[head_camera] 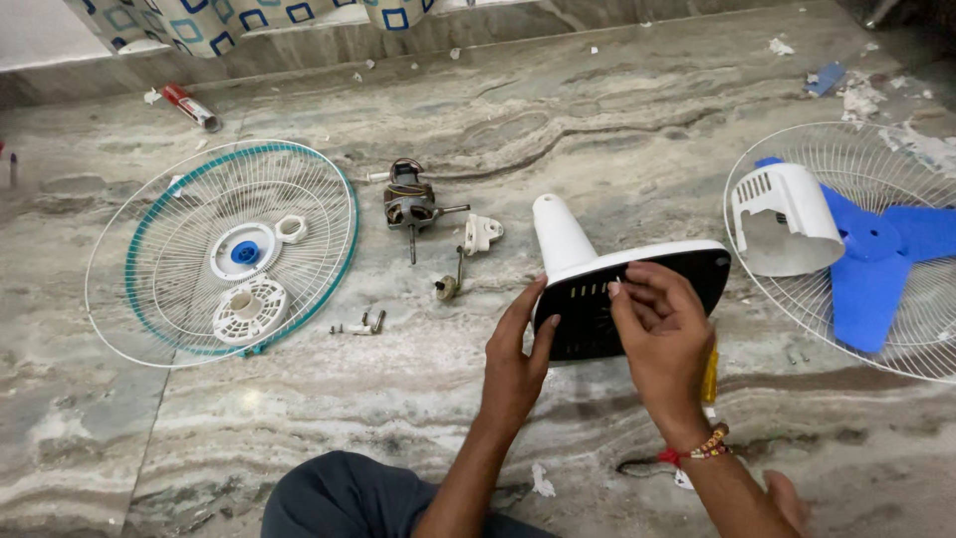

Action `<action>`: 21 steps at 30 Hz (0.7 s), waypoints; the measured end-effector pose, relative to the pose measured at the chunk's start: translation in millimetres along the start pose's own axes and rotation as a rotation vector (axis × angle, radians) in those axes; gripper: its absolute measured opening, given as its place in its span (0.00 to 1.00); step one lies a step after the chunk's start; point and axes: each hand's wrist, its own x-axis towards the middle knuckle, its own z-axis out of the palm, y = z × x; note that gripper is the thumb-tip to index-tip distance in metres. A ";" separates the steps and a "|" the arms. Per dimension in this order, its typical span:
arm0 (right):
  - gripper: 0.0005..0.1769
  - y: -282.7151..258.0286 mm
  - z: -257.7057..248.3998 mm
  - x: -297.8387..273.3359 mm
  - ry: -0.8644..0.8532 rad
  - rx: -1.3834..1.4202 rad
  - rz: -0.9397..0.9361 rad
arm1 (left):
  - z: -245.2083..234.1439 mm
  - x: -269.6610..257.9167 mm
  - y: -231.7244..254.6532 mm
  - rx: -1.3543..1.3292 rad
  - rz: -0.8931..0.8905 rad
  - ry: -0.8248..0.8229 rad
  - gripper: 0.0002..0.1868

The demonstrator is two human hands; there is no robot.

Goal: The person uses a screwdriver to tighten screws on the back panel of a disassembled fan base. They rotate the base to access different screw locations and continue securing the panel.

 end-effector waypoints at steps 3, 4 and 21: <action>0.08 1.6 0.7 -5.7 -0.025 -0.074 -0.050 | -0.3 0.4 0.4 0.004 0.009 0.000 0.25; 0.08 2.0 0.0 -5.1 -0.032 -0.048 -0.013 | 0.1 1.6 0.5 -0.003 0.010 -0.011 0.26; 0.11 26.4 -10.2 4.6 0.086 -0.088 0.140 | 5.9 -0.5 -4.1 0.032 -0.017 -0.094 0.29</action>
